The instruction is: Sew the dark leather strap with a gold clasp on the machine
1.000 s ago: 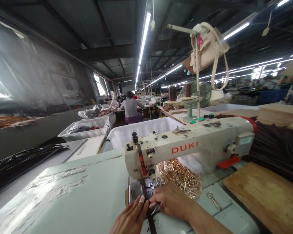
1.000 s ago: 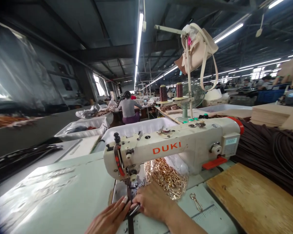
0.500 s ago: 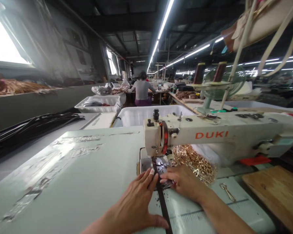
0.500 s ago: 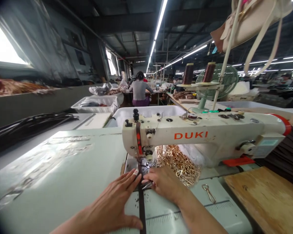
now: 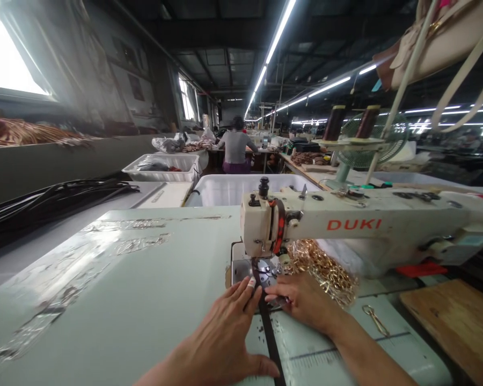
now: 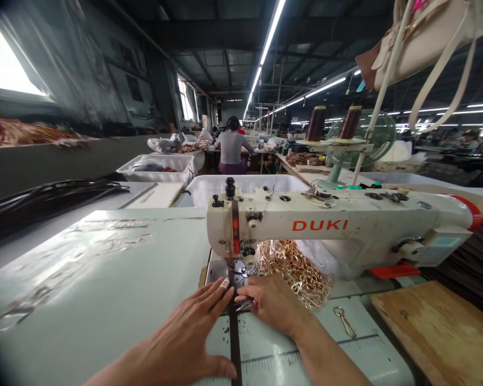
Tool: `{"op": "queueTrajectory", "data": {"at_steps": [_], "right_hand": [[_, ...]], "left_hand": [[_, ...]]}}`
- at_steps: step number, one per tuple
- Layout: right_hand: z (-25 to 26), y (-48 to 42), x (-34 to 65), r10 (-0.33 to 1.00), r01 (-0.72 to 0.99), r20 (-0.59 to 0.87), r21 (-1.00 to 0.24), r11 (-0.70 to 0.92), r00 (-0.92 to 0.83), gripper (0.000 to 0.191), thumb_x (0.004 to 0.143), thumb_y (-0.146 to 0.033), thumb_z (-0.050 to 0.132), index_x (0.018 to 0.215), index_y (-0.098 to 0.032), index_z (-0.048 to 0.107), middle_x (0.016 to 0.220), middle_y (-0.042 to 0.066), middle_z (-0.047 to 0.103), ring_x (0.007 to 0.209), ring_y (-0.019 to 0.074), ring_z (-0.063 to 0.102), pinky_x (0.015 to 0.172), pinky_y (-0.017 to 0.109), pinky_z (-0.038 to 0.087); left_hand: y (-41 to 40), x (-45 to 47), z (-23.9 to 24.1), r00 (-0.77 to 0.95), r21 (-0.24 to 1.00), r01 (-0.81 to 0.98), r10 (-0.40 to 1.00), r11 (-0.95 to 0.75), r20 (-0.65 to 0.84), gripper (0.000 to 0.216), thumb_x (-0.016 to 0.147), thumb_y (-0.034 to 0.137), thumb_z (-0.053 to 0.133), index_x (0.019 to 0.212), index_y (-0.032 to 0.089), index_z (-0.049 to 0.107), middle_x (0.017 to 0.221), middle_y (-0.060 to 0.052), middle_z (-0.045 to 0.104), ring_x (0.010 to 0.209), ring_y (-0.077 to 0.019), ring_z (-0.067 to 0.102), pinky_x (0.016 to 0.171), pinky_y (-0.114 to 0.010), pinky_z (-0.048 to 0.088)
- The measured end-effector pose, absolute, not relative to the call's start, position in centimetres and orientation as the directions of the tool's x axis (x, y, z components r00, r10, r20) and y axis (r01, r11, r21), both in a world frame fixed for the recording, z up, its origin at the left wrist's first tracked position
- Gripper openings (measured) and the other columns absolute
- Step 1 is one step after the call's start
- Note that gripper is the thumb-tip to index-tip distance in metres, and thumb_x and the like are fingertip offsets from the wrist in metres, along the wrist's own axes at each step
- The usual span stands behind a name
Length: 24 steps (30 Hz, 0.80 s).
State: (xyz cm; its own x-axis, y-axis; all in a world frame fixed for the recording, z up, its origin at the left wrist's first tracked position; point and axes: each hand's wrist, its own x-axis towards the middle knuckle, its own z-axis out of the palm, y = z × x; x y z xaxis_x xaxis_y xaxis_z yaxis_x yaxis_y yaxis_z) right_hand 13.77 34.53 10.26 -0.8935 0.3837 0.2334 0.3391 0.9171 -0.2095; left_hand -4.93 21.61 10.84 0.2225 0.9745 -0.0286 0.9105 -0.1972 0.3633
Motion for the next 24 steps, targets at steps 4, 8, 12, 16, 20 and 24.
{"op": "queueTrajectory", "data": {"at_steps": [4,8,12,16,20,24], "right_hand": [[10.2,34.5,13.8,0.381,0.338,0.232,-0.204,0.919,-0.895,0.023,0.098,-0.039,0.047,0.099,-0.029,0.068,0.081,-0.002,0.066,0.073,0.0168,0.062,0.062,0.026,0.033],[10.2,34.5,13.8,0.379,0.338,0.234,-0.196,0.92,-0.895,0.023,0.098,-0.039,0.047,0.105,-0.031,0.067,0.081,-0.002,0.065,0.072,0.0165,0.061,0.061,0.026,0.032],[10.5,34.4,13.8,0.38,0.339,0.225,-0.2,0.919,-0.897,0.024,0.098,-0.038,0.047,0.1,-0.029,0.069,0.08,-0.001,0.066,0.07,0.0159,0.06,0.06,0.026,0.031],[10.6,34.3,13.7,0.376,0.334,0.221,-0.204,0.92,-0.9,0.024,0.098,-0.039,0.047,0.1,-0.029,0.069,0.079,-0.002,0.066,0.07,0.0155,0.06,0.06,0.026,0.03],[10.4,34.5,13.7,0.38,0.341,0.226,-0.195,0.92,-0.897,0.025,0.098,-0.04,0.046,0.1,-0.03,0.069,0.08,-0.002,0.066,0.07,0.0158,0.061,0.059,0.027,0.029],[10.4,34.4,13.7,0.378,0.336,0.237,-0.199,0.92,-0.895,0.026,0.099,-0.04,0.045,0.1,-0.03,0.068,0.081,-0.002,0.067,0.072,0.0162,0.061,0.06,0.027,0.029]], "left_hand": [[21.6,-5.0,10.4,0.228,0.355,0.912,0.973,-0.204,-0.027,0.121,0.059,0.091,0.044,0.146,0.011,0.021,0.152,-0.02,0.018,0.14,-0.0373,0.018,0.112,-0.054,0.026],[21.6,-4.9,10.6,0.226,0.33,0.922,0.974,-0.203,-0.032,0.12,0.059,0.091,0.045,0.146,0.011,0.022,0.152,-0.02,0.018,0.139,-0.038,0.019,0.111,-0.055,0.027],[21.7,-4.6,11.4,0.229,0.295,0.935,0.971,-0.198,-0.074,0.12,0.06,0.09,0.045,0.146,0.009,0.022,0.151,-0.021,0.017,0.139,-0.0375,0.019,0.11,-0.054,0.027],[21.9,-4.4,11.9,0.233,0.259,0.944,0.969,-0.205,-0.081,0.119,0.062,0.089,0.045,0.145,0.007,0.022,0.15,-0.022,0.017,0.139,-0.037,0.02,0.109,-0.053,0.028],[21.9,-4.4,11.9,0.238,0.241,0.947,0.968,-0.214,-0.074,0.118,0.062,0.088,0.046,0.144,0.006,0.024,0.149,-0.023,0.02,0.138,-0.0375,0.022,0.109,-0.053,0.029],[21.8,-4.5,11.8,0.238,0.219,0.951,0.969,-0.217,-0.072,0.118,0.062,0.089,0.044,0.144,0.006,0.025,0.148,-0.023,0.02,0.137,-0.0377,0.023,0.108,-0.052,0.03]]}}
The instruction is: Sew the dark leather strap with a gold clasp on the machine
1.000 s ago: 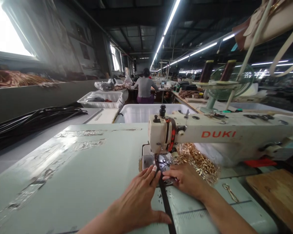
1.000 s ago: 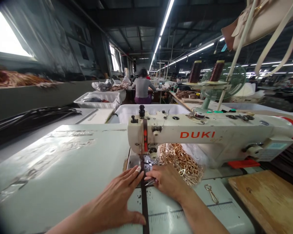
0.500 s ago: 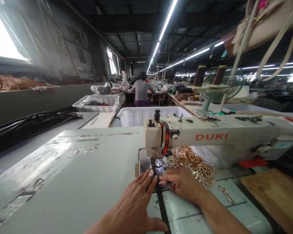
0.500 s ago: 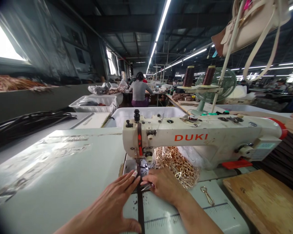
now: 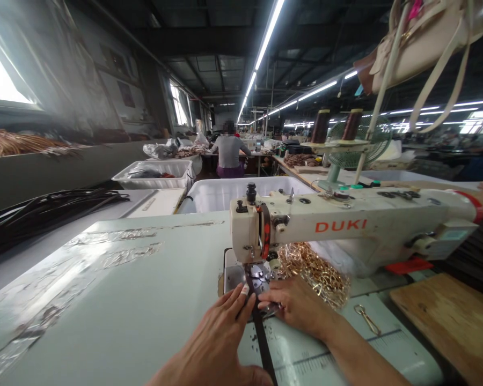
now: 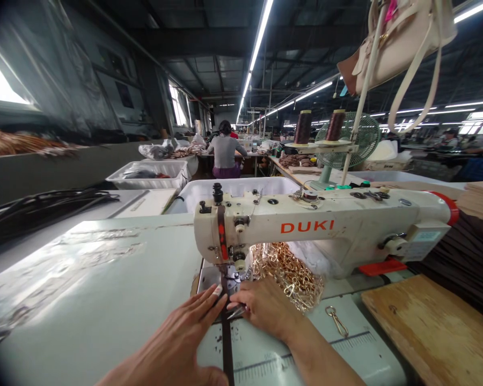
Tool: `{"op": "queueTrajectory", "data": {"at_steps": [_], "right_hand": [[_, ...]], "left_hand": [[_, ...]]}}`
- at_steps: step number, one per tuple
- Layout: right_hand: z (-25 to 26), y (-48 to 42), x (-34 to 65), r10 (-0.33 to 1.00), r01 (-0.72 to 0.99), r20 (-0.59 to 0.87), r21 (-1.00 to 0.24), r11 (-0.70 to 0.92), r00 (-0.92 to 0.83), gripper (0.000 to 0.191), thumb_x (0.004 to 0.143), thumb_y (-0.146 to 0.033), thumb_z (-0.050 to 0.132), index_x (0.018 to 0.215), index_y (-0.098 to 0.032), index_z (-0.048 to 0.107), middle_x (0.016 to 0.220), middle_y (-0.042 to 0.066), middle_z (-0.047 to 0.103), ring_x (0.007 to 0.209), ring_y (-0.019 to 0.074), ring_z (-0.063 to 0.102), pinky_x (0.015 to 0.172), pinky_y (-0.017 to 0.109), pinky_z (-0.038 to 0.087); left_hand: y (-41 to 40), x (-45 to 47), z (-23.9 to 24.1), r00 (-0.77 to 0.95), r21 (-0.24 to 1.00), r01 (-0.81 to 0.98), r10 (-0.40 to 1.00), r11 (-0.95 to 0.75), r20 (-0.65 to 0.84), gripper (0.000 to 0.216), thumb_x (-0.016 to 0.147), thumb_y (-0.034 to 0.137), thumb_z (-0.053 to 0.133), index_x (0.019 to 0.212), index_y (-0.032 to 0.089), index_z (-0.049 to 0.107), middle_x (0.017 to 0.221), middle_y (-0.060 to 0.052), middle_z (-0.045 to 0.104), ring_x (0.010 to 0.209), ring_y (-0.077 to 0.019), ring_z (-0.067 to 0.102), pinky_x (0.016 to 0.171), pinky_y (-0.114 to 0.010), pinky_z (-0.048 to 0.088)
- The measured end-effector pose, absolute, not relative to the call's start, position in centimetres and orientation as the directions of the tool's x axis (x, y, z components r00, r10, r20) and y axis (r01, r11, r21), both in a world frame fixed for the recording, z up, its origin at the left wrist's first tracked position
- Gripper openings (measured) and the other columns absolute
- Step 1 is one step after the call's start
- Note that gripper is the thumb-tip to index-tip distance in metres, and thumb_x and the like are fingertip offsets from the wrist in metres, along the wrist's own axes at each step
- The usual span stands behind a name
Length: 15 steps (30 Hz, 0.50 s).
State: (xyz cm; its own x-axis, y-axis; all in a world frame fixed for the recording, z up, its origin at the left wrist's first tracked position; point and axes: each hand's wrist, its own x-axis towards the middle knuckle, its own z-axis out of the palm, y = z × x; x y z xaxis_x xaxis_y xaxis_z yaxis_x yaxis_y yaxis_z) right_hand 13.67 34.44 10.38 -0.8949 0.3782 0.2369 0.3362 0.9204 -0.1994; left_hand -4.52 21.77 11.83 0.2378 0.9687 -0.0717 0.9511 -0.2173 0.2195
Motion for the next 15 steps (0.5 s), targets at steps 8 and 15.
{"op": "queueTrajectory", "data": {"at_steps": [8,15], "right_hand": [[10.77,34.4,13.66,0.391,0.35,0.223,-0.203,0.915,-0.893,0.027,0.097,-0.04,0.047,0.089,-0.026,0.069,0.08,-0.001,0.067,0.07,0.016,0.061,0.06,0.026,0.03],[10.88,34.25,13.71,0.394,0.353,0.222,-0.201,0.914,-0.892,0.024,0.096,-0.038,0.049,0.09,-0.027,0.07,0.081,-0.001,0.068,0.07,0.0161,0.062,0.06,0.026,0.032]], "left_hand": [[21.78,-4.49,11.85,0.255,0.14,0.96,0.964,-0.242,-0.078,0.116,0.065,0.09,0.035,0.144,0.006,0.022,0.148,-0.022,0.018,0.137,-0.0363,0.022,0.107,-0.051,0.03],[21.74,-4.49,11.39,0.266,0.14,0.954,0.964,-0.265,0.009,0.113,0.065,0.087,0.045,0.143,0.006,0.031,0.146,-0.024,0.026,0.134,-0.0373,0.03,0.105,-0.05,0.035]]}}
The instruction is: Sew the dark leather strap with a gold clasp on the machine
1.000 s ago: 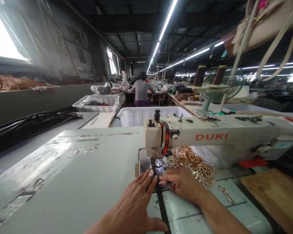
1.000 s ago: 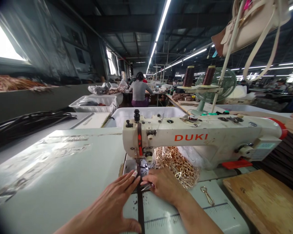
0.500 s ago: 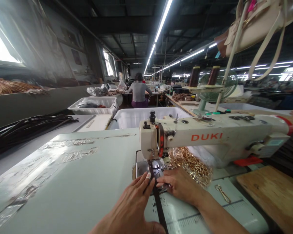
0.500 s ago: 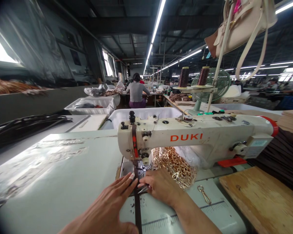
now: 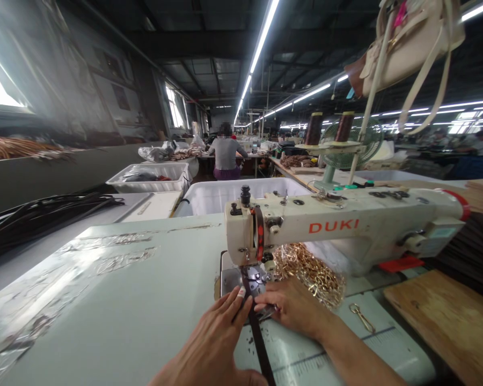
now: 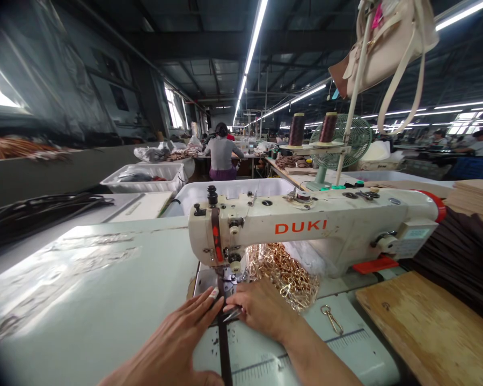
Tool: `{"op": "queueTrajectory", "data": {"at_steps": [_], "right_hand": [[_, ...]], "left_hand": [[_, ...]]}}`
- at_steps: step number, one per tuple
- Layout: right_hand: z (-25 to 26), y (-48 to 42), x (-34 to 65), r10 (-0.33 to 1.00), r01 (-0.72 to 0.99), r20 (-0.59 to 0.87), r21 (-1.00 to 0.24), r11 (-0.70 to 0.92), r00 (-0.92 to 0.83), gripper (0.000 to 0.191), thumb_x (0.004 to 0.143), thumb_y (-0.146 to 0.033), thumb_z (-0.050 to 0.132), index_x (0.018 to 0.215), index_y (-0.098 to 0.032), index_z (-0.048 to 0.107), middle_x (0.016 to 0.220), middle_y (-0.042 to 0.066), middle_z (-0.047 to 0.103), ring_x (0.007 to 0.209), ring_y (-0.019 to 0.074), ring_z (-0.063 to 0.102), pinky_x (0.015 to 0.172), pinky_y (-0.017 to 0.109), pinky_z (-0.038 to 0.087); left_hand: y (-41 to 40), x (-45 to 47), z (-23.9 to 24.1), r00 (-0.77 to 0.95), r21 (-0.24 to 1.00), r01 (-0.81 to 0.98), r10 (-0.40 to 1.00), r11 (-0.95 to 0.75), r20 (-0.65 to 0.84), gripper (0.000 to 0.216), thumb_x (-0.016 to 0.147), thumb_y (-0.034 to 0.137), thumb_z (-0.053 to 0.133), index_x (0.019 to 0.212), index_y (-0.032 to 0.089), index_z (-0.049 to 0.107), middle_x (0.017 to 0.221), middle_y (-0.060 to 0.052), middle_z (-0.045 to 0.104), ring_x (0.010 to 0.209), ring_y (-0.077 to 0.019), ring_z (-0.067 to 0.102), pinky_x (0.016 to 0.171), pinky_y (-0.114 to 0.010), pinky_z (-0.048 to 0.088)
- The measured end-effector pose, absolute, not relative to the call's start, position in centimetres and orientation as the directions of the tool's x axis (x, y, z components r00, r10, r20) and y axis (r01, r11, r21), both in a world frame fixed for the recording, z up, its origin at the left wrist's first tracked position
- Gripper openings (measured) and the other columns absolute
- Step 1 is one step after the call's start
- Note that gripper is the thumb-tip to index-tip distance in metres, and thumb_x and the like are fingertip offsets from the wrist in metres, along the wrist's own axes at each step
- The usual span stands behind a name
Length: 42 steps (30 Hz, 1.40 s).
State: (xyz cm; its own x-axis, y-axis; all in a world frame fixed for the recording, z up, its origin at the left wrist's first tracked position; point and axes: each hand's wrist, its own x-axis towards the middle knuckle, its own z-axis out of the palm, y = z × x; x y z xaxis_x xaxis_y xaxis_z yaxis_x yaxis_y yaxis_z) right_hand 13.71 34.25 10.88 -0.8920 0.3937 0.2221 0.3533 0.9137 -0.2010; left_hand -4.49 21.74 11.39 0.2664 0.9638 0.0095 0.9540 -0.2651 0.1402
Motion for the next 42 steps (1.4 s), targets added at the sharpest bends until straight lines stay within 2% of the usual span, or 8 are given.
{"op": "queueTrajectory", "data": {"at_steps": [9,19,25,28,35,42], "right_hand": [[10.88,34.18,13.79,0.402,0.364,0.21,-0.198,0.91,-0.891,0.022,0.096,-0.036,0.051,0.092,-0.028,0.07,0.082,-0.001,0.068,0.071,0.0159,0.062,0.061,0.026,0.033],[10.48,34.31,13.89,0.389,0.353,0.241,-0.181,0.918,-0.889,0.019,0.095,-0.037,0.052,0.095,-0.03,0.07,0.081,-0.003,0.067,0.067,0.0145,0.059,0.059,0.026,0.03],[10.64,34.27,13.89,0.396,0.358,0.23,-0.191,0.914,-0.889,0.019,0.095,-0.036,0.052,0.093,-0.028,0.07,0.082,-0.002,0.068,0.07,0.0148,0.061,0.059,0.026,0.033],[10.65,34.29,13.89,0.403,0.365,0.224,-0.194,0.911,-0.887,0.019,0.095,-0.036,0.053,0.094,-0.029,0.07,0.083,-0.002,0.068,0.071,0.0153,0.062,0.061,0.026,0.034],[10.41,34.36,13.89,0.4,0.36,0.219,-0.202,0.911,-0.89,0.021,0.096,-0.038,0.051,0.103,-0.031,0.07,0.085,-0.001,0.069,0.073,0.0155,0.062,0.063,0.026,0.036],[10.53,34.36,13.9,0.392,0.35,0.222,-0.208,0.914,-0.893,0.022,0.096,-0.037,0.05,0.102,-0.03,0.07,0.082,-0.001,0.068,0.073,0.0158,0.062,0.062,0.026,0.034]], "left_hand": [[21.51,-4.58,11.38,0.296,0.144,0.938,0.944,-0.316,0.145,0.108,0.064,0.084,0.052,0.136,0.003,0.045,0.139,-0.027,0.039,0.127,-0.0399,0.043,0.102,-0.049,0.041],[21.45,-4.0,11.81,0.259,0.103,0.956,0.955,-0.275,0.145,0.101,0.059,0.07,0.072,0.133,0.005,0.049,0.137,-0.025,0.045,0.124,-0.0381,0.049,0.103,-0.048,0.043],[21.56,-4.27,11.58,0.245,0.174,0.944,0.949,-0.28,0.196,0.098,0.06,0.078,0.064,0.133,0.014,0.052,0.137,-0.019,0.047,0.122,-0.0365,0.051,0.102,-0.048,0.044],[21.66,-4.38,11.33,0.247,0.158,0.948,0.951,-0.277,0.187,0.099,0.061,0.078,0.064,0.133,0.011,0.051,0.136,-0.021,0.048,0.122,-0.0372,0.051,0.102,-0.047,0.044],[22.04,-4.87,10.97,0.301,0.108,0.943,0.946,-0.314,0.12,0.107,0.064,0.087,0.046,0.133,0.005,0.05,0.134,-0.024,0.045,0.12,-0.0398,0.05,0.095,-0.05,0.048],[22.28,-4.52,11.58,0.319,0.076,0.938,0.927,-0.339,0.198,0.1,0.067,0.083,0.05,0.127,0.004,0.056,0.127,-0.024,0.054,0.113,-0.0379,0.057,0.094,-0.045,0.049]]}}
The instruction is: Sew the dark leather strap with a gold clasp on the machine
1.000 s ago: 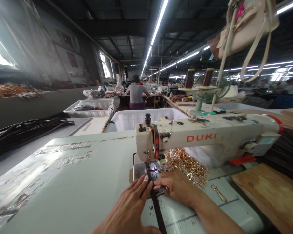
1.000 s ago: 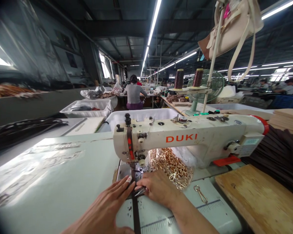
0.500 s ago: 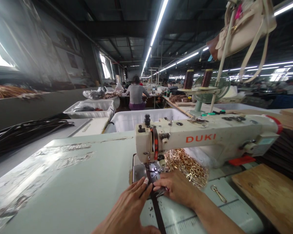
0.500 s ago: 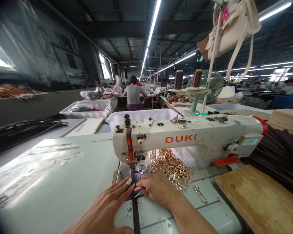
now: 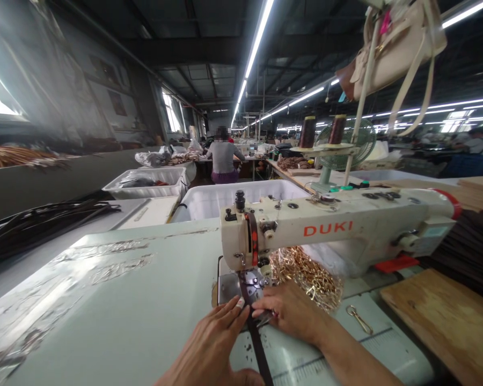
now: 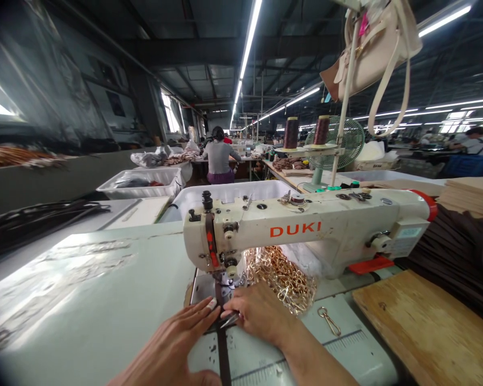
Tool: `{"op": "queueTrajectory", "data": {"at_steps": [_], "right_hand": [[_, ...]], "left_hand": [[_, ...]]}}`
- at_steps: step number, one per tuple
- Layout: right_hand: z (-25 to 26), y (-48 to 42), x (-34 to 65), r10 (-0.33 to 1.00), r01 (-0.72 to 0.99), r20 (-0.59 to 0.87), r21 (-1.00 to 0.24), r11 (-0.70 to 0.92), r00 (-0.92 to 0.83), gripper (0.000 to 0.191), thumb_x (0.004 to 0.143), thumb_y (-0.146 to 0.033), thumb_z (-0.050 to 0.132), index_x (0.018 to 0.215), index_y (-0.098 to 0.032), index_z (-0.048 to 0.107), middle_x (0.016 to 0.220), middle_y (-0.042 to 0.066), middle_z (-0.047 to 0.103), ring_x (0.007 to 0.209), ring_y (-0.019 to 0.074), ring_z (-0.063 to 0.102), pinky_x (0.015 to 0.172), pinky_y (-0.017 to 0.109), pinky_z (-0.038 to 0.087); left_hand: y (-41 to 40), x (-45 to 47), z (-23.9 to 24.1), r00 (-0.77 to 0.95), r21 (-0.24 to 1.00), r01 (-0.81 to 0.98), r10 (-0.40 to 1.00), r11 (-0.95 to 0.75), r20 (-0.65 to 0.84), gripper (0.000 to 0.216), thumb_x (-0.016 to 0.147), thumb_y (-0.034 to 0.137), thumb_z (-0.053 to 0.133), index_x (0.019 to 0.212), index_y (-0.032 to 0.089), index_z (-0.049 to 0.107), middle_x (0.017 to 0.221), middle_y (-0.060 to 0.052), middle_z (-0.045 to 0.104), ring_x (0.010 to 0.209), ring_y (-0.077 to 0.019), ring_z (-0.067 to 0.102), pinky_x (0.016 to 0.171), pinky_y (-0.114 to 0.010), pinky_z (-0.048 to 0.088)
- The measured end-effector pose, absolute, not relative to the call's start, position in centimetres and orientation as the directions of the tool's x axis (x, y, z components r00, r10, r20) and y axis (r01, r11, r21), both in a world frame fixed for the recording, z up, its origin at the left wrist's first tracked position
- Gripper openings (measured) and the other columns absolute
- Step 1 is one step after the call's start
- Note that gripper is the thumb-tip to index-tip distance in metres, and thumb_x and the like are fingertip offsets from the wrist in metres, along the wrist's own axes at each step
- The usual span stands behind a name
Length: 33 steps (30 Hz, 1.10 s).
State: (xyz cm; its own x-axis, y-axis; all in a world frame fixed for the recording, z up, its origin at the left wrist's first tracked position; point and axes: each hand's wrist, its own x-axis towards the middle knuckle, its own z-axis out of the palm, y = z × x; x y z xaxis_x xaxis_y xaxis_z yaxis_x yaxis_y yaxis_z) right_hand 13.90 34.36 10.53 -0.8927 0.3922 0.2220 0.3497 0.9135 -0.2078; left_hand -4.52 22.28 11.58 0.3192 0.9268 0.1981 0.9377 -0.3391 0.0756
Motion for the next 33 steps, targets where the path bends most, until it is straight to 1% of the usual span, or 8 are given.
{"op": "queueTrajectory", "data": {"at_steps": [2,7,10,13,20,26,30,33], "right_hand": [[10.5,34.4,13.9,0.389,0.346,0.221,-0.207,0.915,-0.894,0.023,0.096,-0.038,0.049,0.1,-0.029,0.07,0.082,-0.001,0.068,0.073,0.016,0.062,0.062,0.025,0.034],[10.5,34.3,13.9,0.384,0.342,0.208,-0.211,0.916,-0.899,0.024,0.097,-0.036,0.048,0.096,-0.028,0.071,0.081,0.0,0.067,0.073,0.0161,0.062,0.064,0.025,0.035],[10.5,34.4,13.9,0.386,0.341,0.207,-0.223,0.913,-0.899,0.023,0.096,-0.038,0.049,0.098,-0.029,0.07,0.083,0.0,0.068,0.074,0.0163,0.062,0.065,0.026,0.036],[10.4,34.4,14.0,0.391,0.343,0.21,-0.231,0.91,-0.896,0.021,0.096,-0.038,0.051,0.101,-0.031,0.07,0.083,-0.001,0.068,0.074,0.0164,0.062,0.064,0.026,0.035],[10.6,34.4,13.9,0.379,0.333,0.228,-0.213,0.918,-0.897,0.022,0.096,-0.04,0.05,0.099,-0.031,0.069,0.083,-0.003,0.068,0.074,0.0156,0.062,0.062,0.027,0.033],[10.7,34.3,14.0,0.387,0.349,0.24,-0.184,0.919,-0.89,0.022,0.095,-0.039,0.05,0.09,-0.029,0.069,0.081,-0.005,0.068,0.072,0.0146,0.062,0.062,0.027,0.033],[10.6,34.3,13.9,0.385,0.344,0.23,-0.2,0.917,-0.894,0.019,0.095,-0.035,0.05,0.092,-0.03,0.069,0.082,-0.005,0.068,0.074,0.0145,0.063,0.063,0.026,0.034],[10.7,34.4,13.9,0.378,0.333,0.213,-0.218,0.918,-0.901,0.018,0.094,-0.033,0.05,0.095,-0.029,0.068,0.085,-0.005,0.069,0.076,0.0143,0.063,0.063,0.026,0.034]], "left_hand": [[22.2,-4.6,11.5,0.308,0.104,0.937,0.928,-0.335,0.208,0.099,0.065,0.084,0.05,0.127,0.006,0.056,0.127,-0.022,0.055,0.114,-0.0372,0.056,0.094,-0.044,0.05],[22.5,-5.2,10.6,0.269,0.193,0.929,0.934,-0.316,0.235,0.093,0.06,0.08,0.062,0.127,0.016,0.058,0.126,-0.017,0.057,0.113,-0.0371,0.058,0.095,-0.047,0.05],[22.8,-5.6,10.1,0.262,0.25,0.915,0.937,-0.317,0.23,0.091,0.059,0.081,0.061,0.127,0.022,0.058,0.126,-0.015,0.059,0.115,-0.0359,0.057,0.097,-0.048,0.049],[23.3,-5.9,10.3,0.279,0.284,0.899,0.936,-0.334,0.215,0.085,0.062,0.08,0.059,0.127,0.024,0.059,0.125,-0.013,0.062,0.117,-0.0335,0.056,0.099,-0.047,0.048],[24.9,-6.2,12.2,0.359,0.233,0.886,0.911,-0.4,0.201,0.061,0.071,0.071,0.059,0.11,0.025,0.069,0.111,-0.009,0.07,0.103,-0.0303,0.066,0.09,-0.042,0.055],[26.2,-7.5,11.9,0.347,0.226,0.883,0.897,-0.411,0.273,0.049,0.075,0.063,0.063,0.106,0.026,0.07,0.109,-0.004,0.072,0.101,-0.0249,0.067,0.09,-0.036,0.052],[27.4,-8.4,11.3,0.343,0.217,0.883,0.887,-0.417,0.308,0.043,0.077,0.059,0.065,0.103,0.025,0.072,0.113,-0.005,0.07,0.098,-0.0251,0.067,0.089,-0.037,0.052],[28.5,-9.0,10.7,0.347,0.218,0.876,0.877,-0.43,0.332,0.036,0.076,0.054,0.069,0.099,0.026,0.073,0.107,-0.002,0.072,0.095,-0.0239,0.068,0.087,-0.036,0.052]]}}
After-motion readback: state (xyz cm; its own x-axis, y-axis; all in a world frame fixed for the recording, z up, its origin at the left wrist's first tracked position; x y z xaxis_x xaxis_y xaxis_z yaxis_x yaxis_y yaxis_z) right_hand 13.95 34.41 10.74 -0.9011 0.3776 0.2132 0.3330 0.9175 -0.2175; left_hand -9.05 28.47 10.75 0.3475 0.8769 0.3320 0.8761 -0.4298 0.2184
